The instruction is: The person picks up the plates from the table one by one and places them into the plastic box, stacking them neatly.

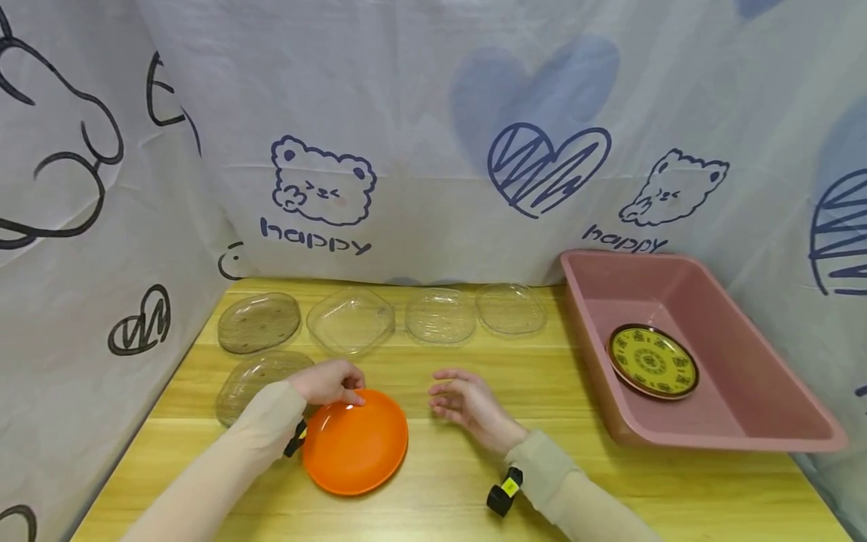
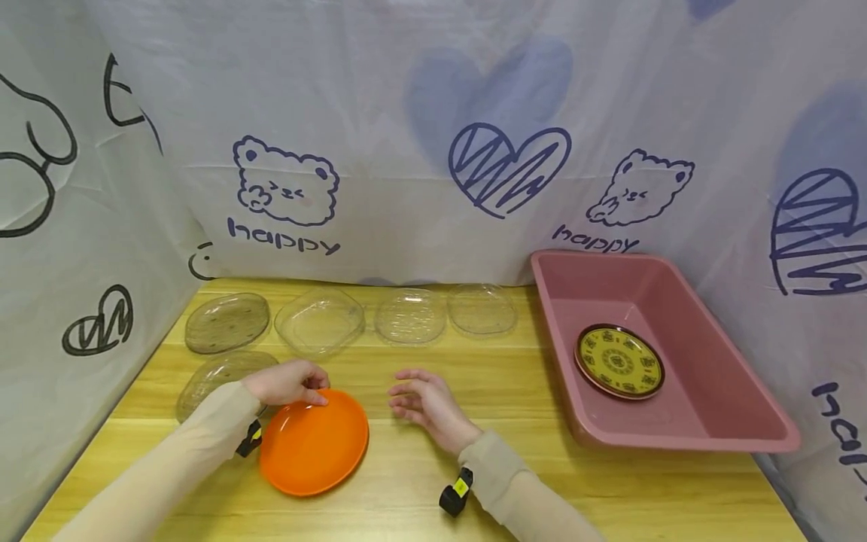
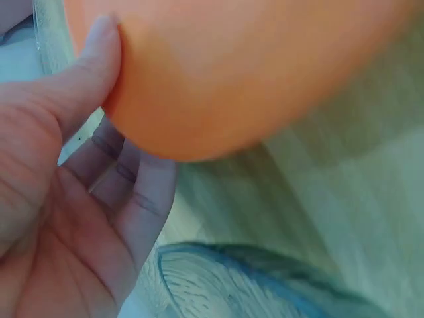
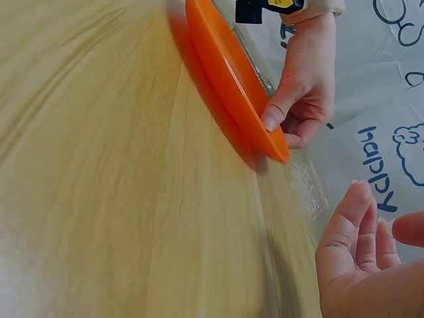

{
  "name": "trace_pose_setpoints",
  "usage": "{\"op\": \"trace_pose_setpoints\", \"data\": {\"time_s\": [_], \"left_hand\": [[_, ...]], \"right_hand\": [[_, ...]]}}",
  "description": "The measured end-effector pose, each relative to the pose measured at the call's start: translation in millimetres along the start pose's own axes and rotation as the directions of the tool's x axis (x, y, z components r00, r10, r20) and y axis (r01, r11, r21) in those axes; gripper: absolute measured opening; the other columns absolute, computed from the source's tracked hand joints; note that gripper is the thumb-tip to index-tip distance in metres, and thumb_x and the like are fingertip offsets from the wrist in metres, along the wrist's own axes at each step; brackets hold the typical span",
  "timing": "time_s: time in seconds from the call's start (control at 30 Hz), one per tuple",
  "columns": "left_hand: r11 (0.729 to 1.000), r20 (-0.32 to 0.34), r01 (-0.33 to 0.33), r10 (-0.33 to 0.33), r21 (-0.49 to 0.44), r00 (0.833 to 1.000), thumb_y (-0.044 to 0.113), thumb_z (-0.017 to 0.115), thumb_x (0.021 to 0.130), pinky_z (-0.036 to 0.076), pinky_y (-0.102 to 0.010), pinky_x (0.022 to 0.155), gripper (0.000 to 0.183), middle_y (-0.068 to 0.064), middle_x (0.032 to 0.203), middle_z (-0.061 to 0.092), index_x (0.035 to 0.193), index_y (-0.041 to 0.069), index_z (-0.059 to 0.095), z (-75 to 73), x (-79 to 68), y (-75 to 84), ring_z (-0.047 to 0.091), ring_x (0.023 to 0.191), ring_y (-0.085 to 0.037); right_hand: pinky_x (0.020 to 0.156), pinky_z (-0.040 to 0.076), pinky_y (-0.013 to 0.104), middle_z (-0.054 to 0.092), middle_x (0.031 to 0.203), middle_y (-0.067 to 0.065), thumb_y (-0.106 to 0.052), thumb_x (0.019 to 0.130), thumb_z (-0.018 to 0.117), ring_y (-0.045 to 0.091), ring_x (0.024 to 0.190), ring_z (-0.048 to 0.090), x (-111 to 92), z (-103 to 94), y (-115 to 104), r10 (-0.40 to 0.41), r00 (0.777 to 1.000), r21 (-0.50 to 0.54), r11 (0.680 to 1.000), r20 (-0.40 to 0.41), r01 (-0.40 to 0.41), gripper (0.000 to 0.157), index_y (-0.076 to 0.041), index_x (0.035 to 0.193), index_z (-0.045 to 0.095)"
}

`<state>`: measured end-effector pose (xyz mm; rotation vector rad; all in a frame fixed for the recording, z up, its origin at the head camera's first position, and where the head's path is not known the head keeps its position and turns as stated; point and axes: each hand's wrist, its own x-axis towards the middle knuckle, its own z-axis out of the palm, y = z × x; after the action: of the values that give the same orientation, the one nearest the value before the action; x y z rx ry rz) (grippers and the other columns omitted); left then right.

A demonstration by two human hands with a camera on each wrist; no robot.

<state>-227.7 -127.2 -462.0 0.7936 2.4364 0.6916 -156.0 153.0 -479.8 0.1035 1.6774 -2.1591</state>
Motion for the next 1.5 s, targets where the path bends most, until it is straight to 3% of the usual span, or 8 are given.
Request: {"op": "trace_pose_setpoints", "data": {"time_s": [0.33,0.63,0.8,0.93,1.17,1.37,1.5], "left_hand": [[0.999,-0.119,0.029,-0.026,0.016,0.993,0.018,0.07,0.095,0.034,-0.02,0.057,0.024,0.005,0.067,0.043,0.075,0.011,0.059,10.7,12.2,3.5,0.041,0.062,-0.009],[0.998,-0.194,0.012,-0.025,-0.063,0.981,0.017,0.062,0.1,0.038,-0.021,0.057,0.023,0.002,0.069,0.051,0.08,0.006,0.065,19.1,19.0,8.3,0.045,0.063,-0.01],[0.993,-0.193,0.012,-0.035,-0.117,0.981,0.018,0.057,0.103,0.039,-0.022,0.059,0.028,0.001,0.069,0.048,0.079,0.005,0.061,22.3,21.7,10.7,0.045,0.064,-0.011],[0.992,-0.193,0.025,-0.049,-0.126,0.98,0.017,0.052,0.105,0.044,-0.026,0.066,0.024,-0.002,0.076,0.058,0.091,0.004,0.067,23.9,22.3,13.4,0.05,0.07,-0.011],[0.974,-0.181,0.027,-0.069,-0.226,0.981,0.016,0.045,0.108,0.042,-0.026,0.064,0.029,-0.005,0.075,0.055,0.099,-0.001,0.067,27.5,23.4,20.7,0.048,0.067,-0.012],[0.954,-0.215,0.028,-0.096,-0.298,0.972,0.018,0.042,0.109,0.041,-0.024,0.062,0.032,-0.001,0.071,0.05,0.098,0.001,0.066,32.0,27.4,26.2,0.047,0.064,-0.012],[0.932,-0.238,0.012,-0.104,-0.362,0.966,0.02,0.041,0.109,0.045,-0.024,0.063,0.034,-0.001,0.074,0.054,0.104,0.0,0.067,33.6,31.3,29.0,0.051,0.065,-0.01]], "right_hand": [[0.085,0.057,0.024,0.065,0.1,0.003,-0.008,0.101,0.046,0.011,0.087,0.065,-1.6,-8.2,0.7,-0.009,1.0,0.013,1.0,-0.019,0.009,0.043,0.009,0.14,0.039],[0.08,0.058,0.021,0.066,0.095,0.002,-0.003,0.099,0.046,0.01,0.082,0.066,-0.9,-15.0,-1.4,-0.037,0.996,0.004,0.999,-0.085,0.038,0.038,0.007,0.135,0.042],[0.076,0.059,0.02,0.067,0.092,0.002,-0.004,0.096,0.048,0.01,0.08,0.068,-3.1,-21.0,-3.0,-0.125,0.985,-0.006,0.992,-0.12,0.125,0.034,0.004,0.128,0.049],[0.074,0.059,0.02,0.069,0.092,0.001,-0.004,0.094,0.047,0.01,0.08,0.069,-5.8,-24.6,-5.4,-0.201,0.97,-0.036,0.98,-0.136,0.198,0.032,0.003,0.125,0.052],[0.077,0.06,0.023,0.069,0.098,0.007,0.0,0.093,0.046,0.012,0.081,0.066,-4.1,-28.5,-8.7,-0.195,0.948,-0.132,0.977,-0.253,0.166,0.041,0.008,0.133,0.048],[0.081,0.061,0.028,0.067,0.102,0.012,0.005,0.092,0.046,0.014,0.082,0.065,-4.7,-33.1,-8.9,-0.229,0.931,-0.193,0.965,-0.285,0.179,0.039,0.008,0.13,0.051],[0.083,0.061,0.027,0.066,0.104,0.013,0.005,0.092,0.046,0.014,0.085,0.065,-4.9,-36.8,-9.1,-0.251,0.922,-0.219,0.957,-0.294,0.19,0.038,0.009,0.13,0.051]]}}
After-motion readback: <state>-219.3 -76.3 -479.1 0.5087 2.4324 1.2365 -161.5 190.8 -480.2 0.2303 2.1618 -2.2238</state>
